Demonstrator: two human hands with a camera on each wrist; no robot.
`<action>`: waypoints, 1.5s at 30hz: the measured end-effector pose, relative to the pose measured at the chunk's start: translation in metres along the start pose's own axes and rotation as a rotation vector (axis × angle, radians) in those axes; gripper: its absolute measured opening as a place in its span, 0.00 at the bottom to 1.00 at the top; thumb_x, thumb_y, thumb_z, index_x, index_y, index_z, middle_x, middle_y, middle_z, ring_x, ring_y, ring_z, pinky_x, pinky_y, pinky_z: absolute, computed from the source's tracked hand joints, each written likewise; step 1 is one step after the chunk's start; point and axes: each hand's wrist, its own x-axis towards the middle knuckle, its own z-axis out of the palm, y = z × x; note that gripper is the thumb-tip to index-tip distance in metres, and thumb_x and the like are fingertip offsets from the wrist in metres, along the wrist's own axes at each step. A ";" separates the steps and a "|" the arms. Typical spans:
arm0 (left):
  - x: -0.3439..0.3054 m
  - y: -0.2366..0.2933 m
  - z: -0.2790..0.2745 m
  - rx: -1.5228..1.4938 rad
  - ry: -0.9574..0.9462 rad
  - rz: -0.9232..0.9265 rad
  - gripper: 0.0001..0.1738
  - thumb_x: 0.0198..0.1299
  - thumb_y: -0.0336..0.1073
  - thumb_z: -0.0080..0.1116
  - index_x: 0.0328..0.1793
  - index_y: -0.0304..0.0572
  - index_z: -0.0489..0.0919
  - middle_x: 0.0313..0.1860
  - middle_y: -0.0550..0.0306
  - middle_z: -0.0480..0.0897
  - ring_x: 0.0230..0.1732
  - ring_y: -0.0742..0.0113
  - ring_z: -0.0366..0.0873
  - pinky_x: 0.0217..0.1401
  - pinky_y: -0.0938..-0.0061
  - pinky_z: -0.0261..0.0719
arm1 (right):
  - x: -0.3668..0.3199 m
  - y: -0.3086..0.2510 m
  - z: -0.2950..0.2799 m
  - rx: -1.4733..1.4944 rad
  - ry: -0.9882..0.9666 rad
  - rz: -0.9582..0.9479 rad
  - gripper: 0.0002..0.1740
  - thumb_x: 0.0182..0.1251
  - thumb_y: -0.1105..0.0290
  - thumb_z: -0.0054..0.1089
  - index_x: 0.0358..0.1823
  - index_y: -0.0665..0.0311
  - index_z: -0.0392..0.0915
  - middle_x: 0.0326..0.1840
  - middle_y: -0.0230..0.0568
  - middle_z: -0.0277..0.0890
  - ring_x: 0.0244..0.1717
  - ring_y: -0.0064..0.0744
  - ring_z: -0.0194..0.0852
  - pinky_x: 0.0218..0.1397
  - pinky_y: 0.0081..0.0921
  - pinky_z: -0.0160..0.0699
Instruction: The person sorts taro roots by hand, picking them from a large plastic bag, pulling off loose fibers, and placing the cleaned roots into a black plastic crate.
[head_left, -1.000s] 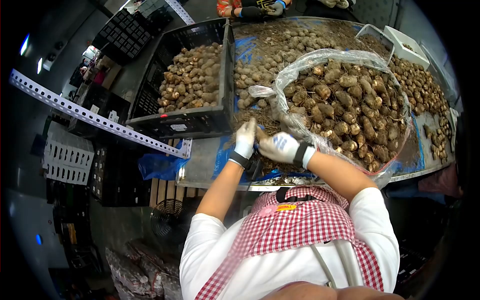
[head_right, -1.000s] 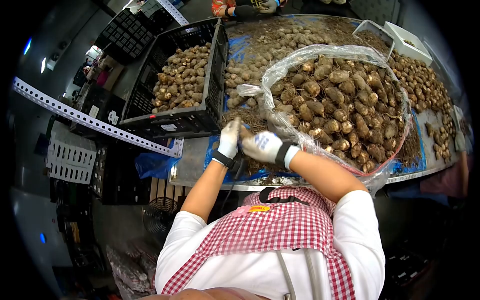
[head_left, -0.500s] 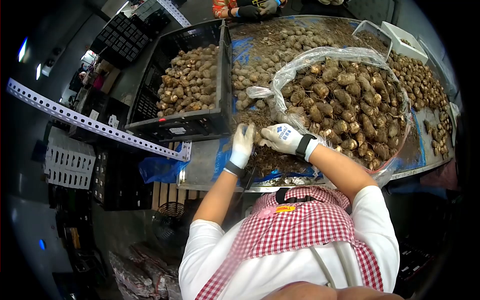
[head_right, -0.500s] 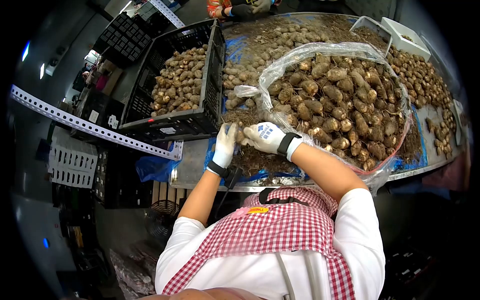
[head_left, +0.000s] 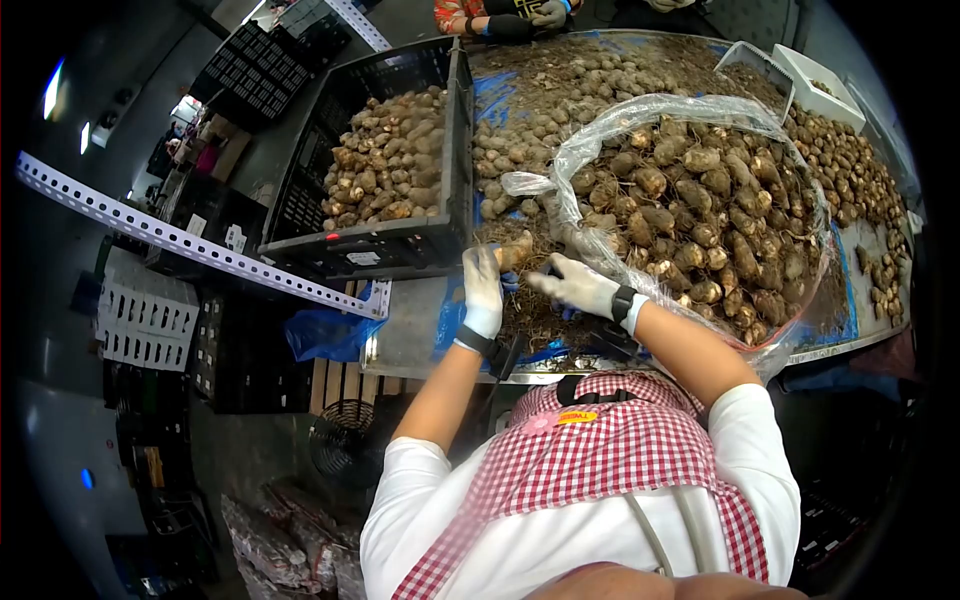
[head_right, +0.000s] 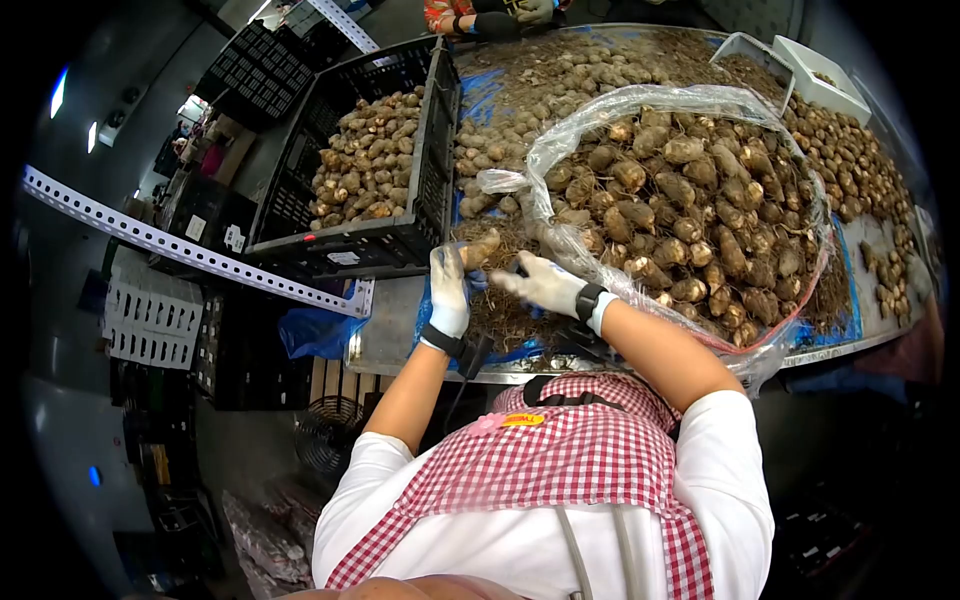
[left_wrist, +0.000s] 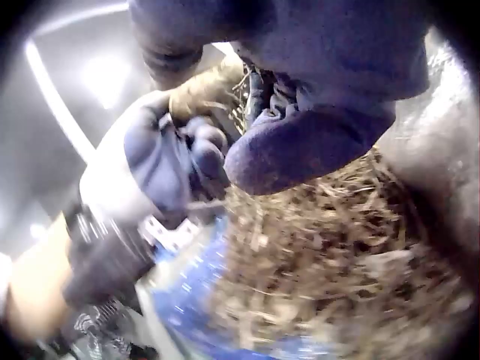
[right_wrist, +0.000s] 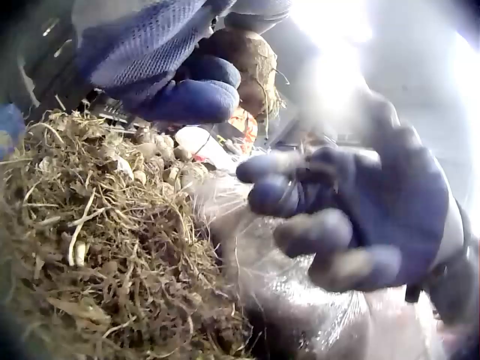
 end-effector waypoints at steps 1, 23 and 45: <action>0.004 -0.022 -0.004 0.104 -0.060 0.062 0.20 0.75 0.45 0.39 0.63 0.40 0.60 0.52 0.51 0.72 0.49 0.72 0.74 0.51 0.80 0.76 | 0.016 0.022 0.007 0.359 -0.044 0.076 0.27 0.70 0.49 0.53 0.46 0.72 0.67 0.29 0.37 0.74 0.27 0.23 0.73 0.25 0.21 0.72; -0.006 0.032 0.005 0.782 -0.204 0.712 0.36 0.47 0.33 0.66 0.63 0.29 0.67 0.41 0.39 0.75 0.41 0.42 0.74 0.44 0.57 0.75 | -0.005 -0.027 -0.019 0.389 -0.128 0.050 0.21 0.72 0.54 0.51 0.50 0.67 0.73 0.36 0.34 0.77 0.31 0.20 0.72 0.32 0.20 0.74; -0.006 0.040 -0.006 0.545 -0.405 0.412 0.28 0.54 0.29 0.59 0.62 0.31 0.69 0.49 0.46 0.79 0.47 0.58 0.78 0.50 0.68 0.75 | -0.008 -0.034 -0.032 -0.290 0.064 -0.484 0.17 0.62 0.68 0.58 0.51 0.67 0.75 0.45 0.52 0.69 0.49 0.52 0.71 0.50 0.40 0.71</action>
